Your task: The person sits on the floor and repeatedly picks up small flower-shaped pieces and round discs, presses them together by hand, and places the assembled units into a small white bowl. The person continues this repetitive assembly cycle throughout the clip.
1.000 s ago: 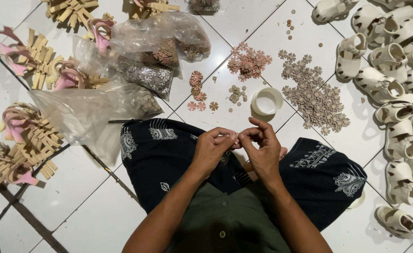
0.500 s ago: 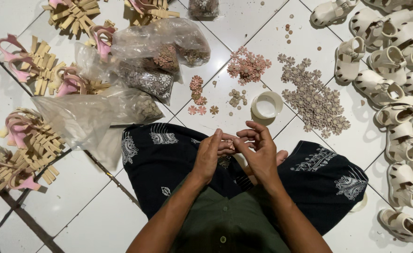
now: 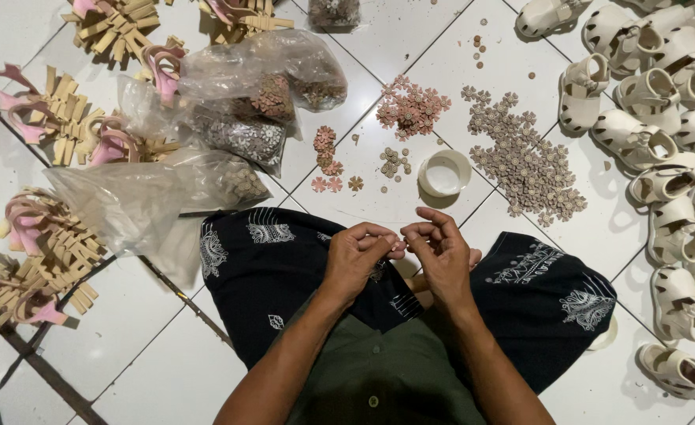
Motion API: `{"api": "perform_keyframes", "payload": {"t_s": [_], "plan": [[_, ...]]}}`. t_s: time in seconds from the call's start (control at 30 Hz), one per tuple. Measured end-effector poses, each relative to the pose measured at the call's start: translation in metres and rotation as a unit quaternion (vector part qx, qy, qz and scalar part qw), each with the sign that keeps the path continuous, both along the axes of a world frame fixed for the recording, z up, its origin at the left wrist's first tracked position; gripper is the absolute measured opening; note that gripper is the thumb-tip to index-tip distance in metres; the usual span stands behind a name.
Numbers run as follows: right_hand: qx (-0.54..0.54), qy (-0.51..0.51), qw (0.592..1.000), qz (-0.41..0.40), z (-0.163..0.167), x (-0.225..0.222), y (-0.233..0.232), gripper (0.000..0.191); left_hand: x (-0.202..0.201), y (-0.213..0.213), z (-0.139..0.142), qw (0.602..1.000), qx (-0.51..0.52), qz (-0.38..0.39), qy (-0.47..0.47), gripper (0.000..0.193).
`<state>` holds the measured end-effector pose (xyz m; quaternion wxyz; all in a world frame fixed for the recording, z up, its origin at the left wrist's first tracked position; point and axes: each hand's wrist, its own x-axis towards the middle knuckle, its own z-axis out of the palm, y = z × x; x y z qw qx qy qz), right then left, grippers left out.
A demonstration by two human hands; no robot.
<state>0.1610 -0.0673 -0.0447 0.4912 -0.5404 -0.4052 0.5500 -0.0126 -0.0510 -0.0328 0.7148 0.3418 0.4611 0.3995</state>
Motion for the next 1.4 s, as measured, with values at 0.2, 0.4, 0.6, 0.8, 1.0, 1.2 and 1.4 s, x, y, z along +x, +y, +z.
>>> {"api": "perform_keyframes", "payload": {"t_s": [0.2,0.4,0.6,0.8,1.0,1.2,1.4], "plan": [[-0.016,0.003,1.000,-0.014,0.004,0.000,0.000,0.046,-0.004,0.002,-0.005,0.997,-0.024,-0.010,-0.068,0.035],[-0.005,-0.005,1.000,0.003,0.010,-0.007,0.002,0.053,-0.005,-0.002,-0.016,0.999,-0.024,-0.007,-0.034,0.053],[0.011,-0.052,0.999,0.004,0.009,-0.018,0.005,0.055,-0.002,-0.005,-0.019,0.997,0.051,-0.007,0.055,0.061],[0.000,-0.006,1.000,-0.005,0.002,-0.007,0.004,0.050,-0.007,-0.002,-0.017,0.999,-0.022,-0.005,-0.030,0.066],[0.025,-0.092,0.995,0.011,0.000,-0.009,0.009,0.055,-0.006,-0.001,-0.022,1.000,0.009,-0.002,-0.028,0.068],[0.051,-0.142,0.988,0.029,-0.004,-0.001,0.038,0.050,-0.012,0.004,-0.030,1.000,-0.021,0.019,0.002,0.060],[0.028,-0.323,0.944,-0.060,-0.020,0.035,0.152,0.046,-0.027,0.008,-0.055,0.997,-0.028,0.063,0.039,0.035]]}}
